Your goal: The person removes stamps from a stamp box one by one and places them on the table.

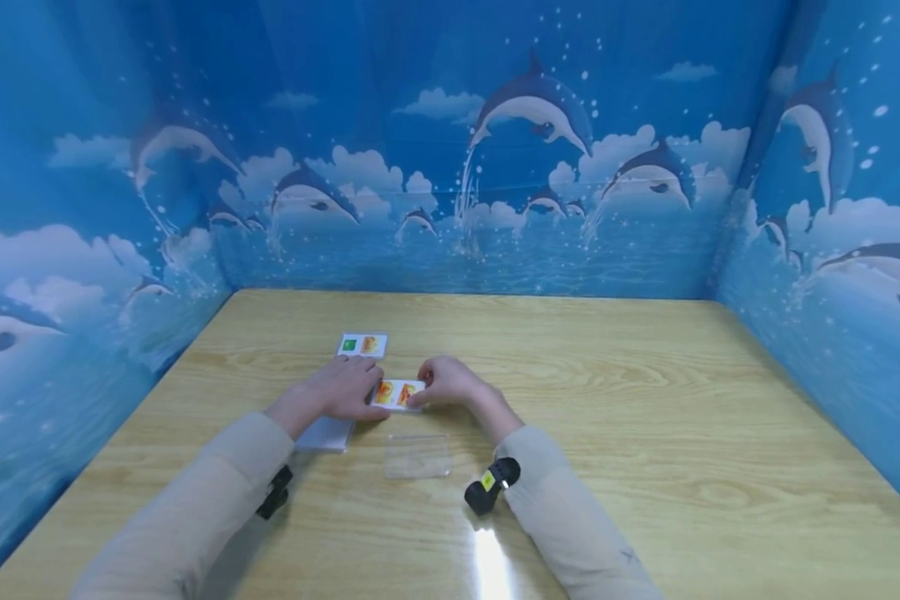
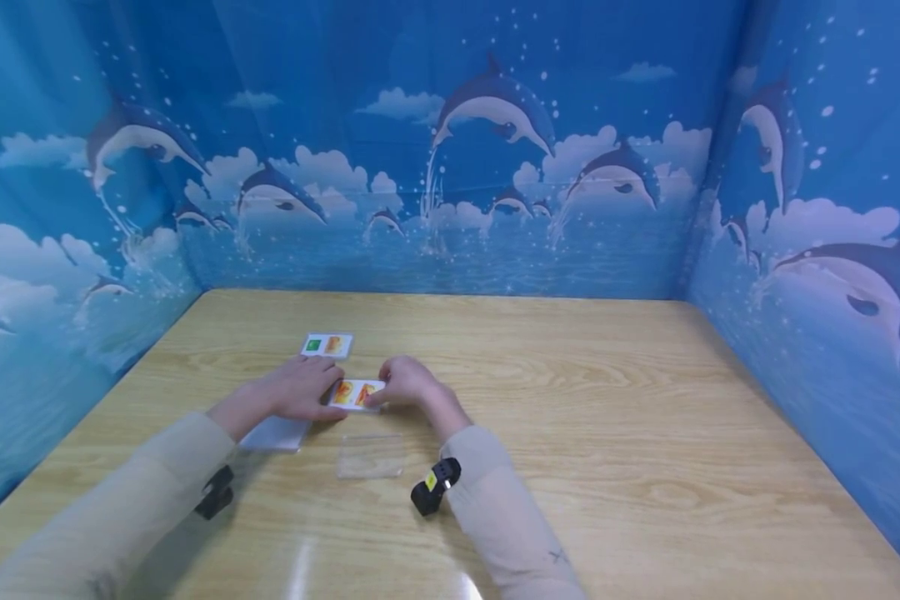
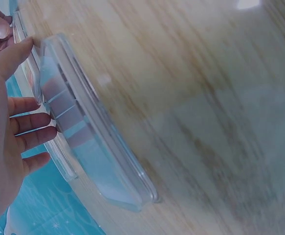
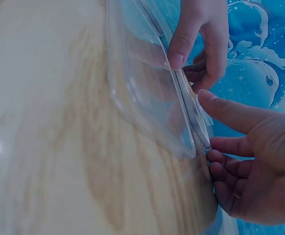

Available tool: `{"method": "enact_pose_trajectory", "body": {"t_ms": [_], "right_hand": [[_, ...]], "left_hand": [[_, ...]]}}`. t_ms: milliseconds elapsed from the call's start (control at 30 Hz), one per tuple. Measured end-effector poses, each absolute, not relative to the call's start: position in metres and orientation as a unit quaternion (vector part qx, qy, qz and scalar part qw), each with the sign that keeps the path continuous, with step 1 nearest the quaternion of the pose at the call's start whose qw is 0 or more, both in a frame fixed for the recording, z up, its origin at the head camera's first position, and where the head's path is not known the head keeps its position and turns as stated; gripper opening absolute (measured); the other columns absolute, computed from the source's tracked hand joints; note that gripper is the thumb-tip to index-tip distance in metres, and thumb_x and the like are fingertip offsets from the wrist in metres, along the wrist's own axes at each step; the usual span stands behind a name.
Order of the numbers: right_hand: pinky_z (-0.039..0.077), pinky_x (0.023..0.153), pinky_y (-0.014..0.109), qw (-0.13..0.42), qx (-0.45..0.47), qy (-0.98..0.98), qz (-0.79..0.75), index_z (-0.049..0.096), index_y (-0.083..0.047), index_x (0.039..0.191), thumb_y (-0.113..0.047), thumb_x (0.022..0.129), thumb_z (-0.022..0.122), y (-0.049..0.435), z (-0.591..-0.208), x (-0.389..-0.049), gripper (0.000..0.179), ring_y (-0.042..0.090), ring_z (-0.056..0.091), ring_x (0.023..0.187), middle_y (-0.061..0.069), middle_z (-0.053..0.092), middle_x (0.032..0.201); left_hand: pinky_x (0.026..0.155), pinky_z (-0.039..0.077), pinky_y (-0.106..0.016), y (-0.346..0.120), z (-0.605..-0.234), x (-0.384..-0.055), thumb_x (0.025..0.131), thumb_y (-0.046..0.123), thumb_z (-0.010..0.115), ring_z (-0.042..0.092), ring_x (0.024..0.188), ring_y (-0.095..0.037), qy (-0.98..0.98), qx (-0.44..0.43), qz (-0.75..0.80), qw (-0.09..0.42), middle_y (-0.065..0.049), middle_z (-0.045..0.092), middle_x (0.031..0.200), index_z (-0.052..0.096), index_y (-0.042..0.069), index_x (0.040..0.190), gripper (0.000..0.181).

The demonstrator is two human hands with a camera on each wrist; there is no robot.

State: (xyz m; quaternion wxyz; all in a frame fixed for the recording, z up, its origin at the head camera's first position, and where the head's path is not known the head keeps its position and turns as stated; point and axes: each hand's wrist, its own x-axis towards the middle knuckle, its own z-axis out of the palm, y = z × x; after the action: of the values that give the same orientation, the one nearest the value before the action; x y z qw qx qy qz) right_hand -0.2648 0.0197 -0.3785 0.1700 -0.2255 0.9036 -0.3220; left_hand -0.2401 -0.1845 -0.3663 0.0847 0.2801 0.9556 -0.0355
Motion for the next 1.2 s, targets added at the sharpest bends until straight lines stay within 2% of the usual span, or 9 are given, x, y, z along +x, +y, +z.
{"method": "enact_pose_trajectory", "body": {"t_ms": [333, 767, 1200], "right_hand": [[0.047, 0.069, 0.027, 0.159, -0.211, 0.915, -0.305, 0.060, -0.003, 0.100, -0.025, 0.071, 0.080, 0.0176, -0.3777, -0.2641, 0.042, 0.016, 0.054, 0.078, 0.002, 0.058, 0.086], [0.046, 0.069, 0.028, 0.149, -0.209, 0.919, -0.299, 0.062, -0.006, 0.094, -0.024, 0.073, 0.078, 0.0188, -0.3785, -0.2647, 0.033, 0.017, 0.053, 0.077, 0.002, 0.058, 0.083], [0.046, 0.069, 0.026, 0.116, -0.223, 0.916, -0.314, 0.064, -0.005, 0.089, -0.017, 0.077, 0.074, 0.0217, -0.3792, -0.2685, 0.019, 0.015, 0.054, 0.074, 0.002, 0.060, 0.079]], "left_hand": [[0.091, 0.041, -0.045, -0.1851, -0.3664, -0.2407, 0.082, 0.062, 0.053, 0.051, 0.099, -0.023, 0.956, 0.276, -0.041, 0.093, -0.007, 0.055, 0.105, 0.056, 0.007, 0.112, 0.062], [0.090, 0.041, -0.045, -0.1843, -0.3651, -0.2393, 0.082, 0.061, 0.053, 0.052, 0.098, -0.023, 0.955, 0.277, -0.042, 0.095, -0.007, 0.054, 0.104, 0.056, 0.007, 0.112, 0.061], [0.093, 0.039, -0.046, -0.1833, -0.3652, -0.2387, 0.083, 0.060, 0.053, 0.050, 0.104, -0.025, 0.957, 0.268, -0.040, 0.098, -0.008, 0.054, 0.109, 0.055, 0.006, 0.117, 0.064]]}}
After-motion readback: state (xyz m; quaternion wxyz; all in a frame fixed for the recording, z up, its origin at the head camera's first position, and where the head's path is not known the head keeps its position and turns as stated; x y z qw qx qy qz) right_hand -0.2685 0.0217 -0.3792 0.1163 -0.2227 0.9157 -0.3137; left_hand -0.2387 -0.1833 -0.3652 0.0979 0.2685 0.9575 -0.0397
